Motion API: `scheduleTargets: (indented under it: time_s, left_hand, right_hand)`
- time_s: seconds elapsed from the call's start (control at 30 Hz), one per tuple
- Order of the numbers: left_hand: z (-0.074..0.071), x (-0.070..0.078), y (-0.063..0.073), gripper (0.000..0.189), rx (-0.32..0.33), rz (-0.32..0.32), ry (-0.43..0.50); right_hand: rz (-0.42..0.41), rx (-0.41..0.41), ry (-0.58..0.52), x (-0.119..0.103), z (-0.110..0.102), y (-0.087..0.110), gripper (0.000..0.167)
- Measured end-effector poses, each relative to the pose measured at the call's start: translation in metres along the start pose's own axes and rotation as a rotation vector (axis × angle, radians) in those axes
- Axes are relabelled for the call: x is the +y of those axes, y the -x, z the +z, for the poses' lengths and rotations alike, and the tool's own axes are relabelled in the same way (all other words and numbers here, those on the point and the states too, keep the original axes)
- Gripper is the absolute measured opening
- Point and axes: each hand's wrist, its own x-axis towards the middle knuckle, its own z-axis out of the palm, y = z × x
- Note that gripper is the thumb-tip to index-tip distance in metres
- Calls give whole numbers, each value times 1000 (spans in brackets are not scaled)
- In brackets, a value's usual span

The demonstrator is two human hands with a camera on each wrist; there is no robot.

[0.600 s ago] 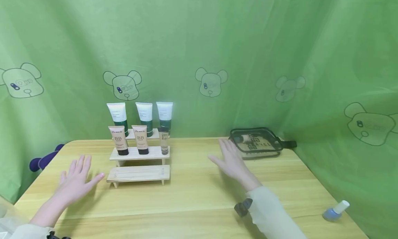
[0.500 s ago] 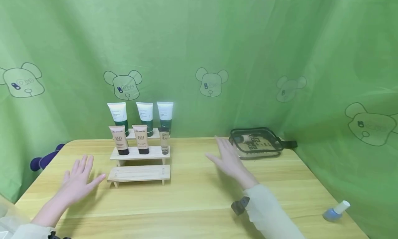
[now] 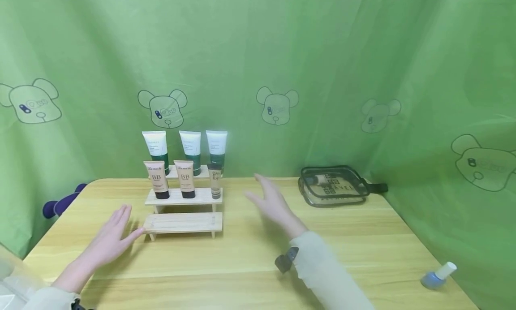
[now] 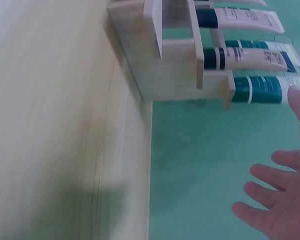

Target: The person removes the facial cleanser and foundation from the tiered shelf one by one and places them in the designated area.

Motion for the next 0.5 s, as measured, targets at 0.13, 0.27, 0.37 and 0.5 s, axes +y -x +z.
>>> scheduleTargets:
  time_s: [0.13,0.27,0.37,0.5]
  left_hand:
    - [3,2,-2,77,1,36,-2]
    - [7,2,-4,73,0,62,-3]
    - [9,1,-5,68,1,81,-8]
    - [12,1,-6,60,6,114,-8]
  right_hand:
    - [11,10,-97,-7,14,-11,60]
    - [21,6,-190,-15,29,-19,56]
    - [12,6,-242,-19,40,-23,54]
    - [2,14,-287,-23,53,-29,52]
